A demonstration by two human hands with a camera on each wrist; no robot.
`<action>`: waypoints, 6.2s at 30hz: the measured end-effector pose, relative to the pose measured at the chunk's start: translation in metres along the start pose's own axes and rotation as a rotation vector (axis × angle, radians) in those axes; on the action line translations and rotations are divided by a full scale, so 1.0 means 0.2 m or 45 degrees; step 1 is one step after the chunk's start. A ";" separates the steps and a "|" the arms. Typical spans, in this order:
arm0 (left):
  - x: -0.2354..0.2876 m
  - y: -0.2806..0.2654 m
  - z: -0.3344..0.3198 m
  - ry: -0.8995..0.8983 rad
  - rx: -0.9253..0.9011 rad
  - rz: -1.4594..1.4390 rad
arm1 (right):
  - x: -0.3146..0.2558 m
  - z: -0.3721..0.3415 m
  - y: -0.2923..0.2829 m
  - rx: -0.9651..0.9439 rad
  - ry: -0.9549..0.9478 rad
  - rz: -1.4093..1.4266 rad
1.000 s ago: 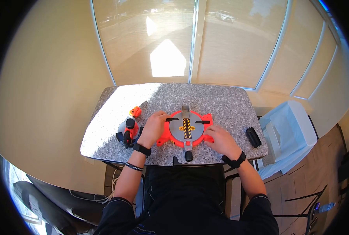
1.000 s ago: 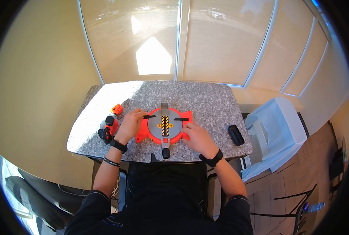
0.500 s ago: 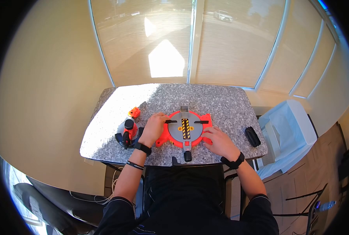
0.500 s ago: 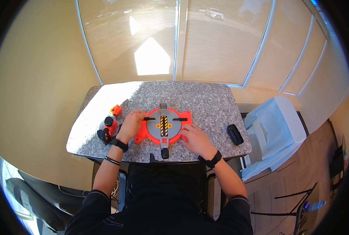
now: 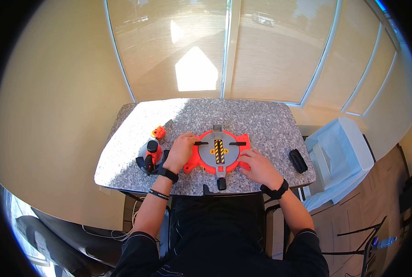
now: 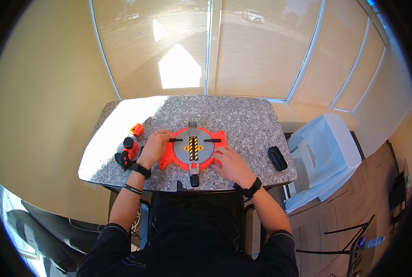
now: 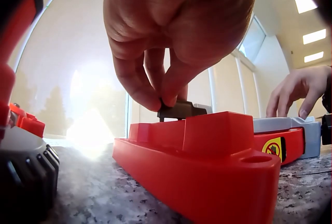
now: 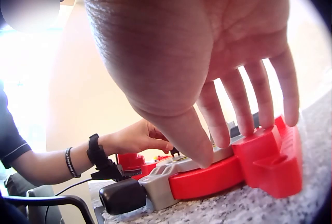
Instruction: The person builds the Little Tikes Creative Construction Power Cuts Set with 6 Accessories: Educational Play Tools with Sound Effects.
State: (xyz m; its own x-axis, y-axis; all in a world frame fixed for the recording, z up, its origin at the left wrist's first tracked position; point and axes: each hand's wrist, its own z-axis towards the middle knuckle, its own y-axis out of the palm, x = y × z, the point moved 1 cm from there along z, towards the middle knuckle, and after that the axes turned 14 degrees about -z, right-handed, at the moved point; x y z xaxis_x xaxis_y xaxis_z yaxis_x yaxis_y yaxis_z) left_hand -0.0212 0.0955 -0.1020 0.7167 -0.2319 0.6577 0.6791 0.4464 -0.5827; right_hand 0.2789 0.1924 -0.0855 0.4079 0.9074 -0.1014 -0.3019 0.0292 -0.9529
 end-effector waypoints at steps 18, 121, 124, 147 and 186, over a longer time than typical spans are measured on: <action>-0.06 0.03 -0.01 0.047 0.019 0.041 | 0.00 0.00 0.00 0.015 -0.003 -0.014; -0.59 -0.60 -0.58 -0.805 0.400 0.225 | 0.02 0.03 -0.02 -0.092 0.005 -0.002; -0.58 -0.59 -0.58 -0.779 0.418 0.216 | 0.02 0.03 -0.03 -0.099 0.008 0.006; 0.04 -0.64 -0.36 -0.457 0.508 0.249 | -0.03 0.22 -0.17 0.021 -0.127 -0.037; 0.69 -0.32 -0.13 -0.090 0.145 0.205 | -0.27 0.48 -0.27 0.530 -0.502 -0.393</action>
State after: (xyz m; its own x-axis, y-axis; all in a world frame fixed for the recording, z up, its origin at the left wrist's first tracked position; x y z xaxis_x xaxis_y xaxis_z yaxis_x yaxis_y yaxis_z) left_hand 0.0385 0.0118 0.0135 0.7990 -0.0900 0.5946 0.5314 0.5683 -0.6281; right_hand 0.1899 0.1817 -0.0007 0.2067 0.9148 0.3471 -0.5623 0.4014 -0.7230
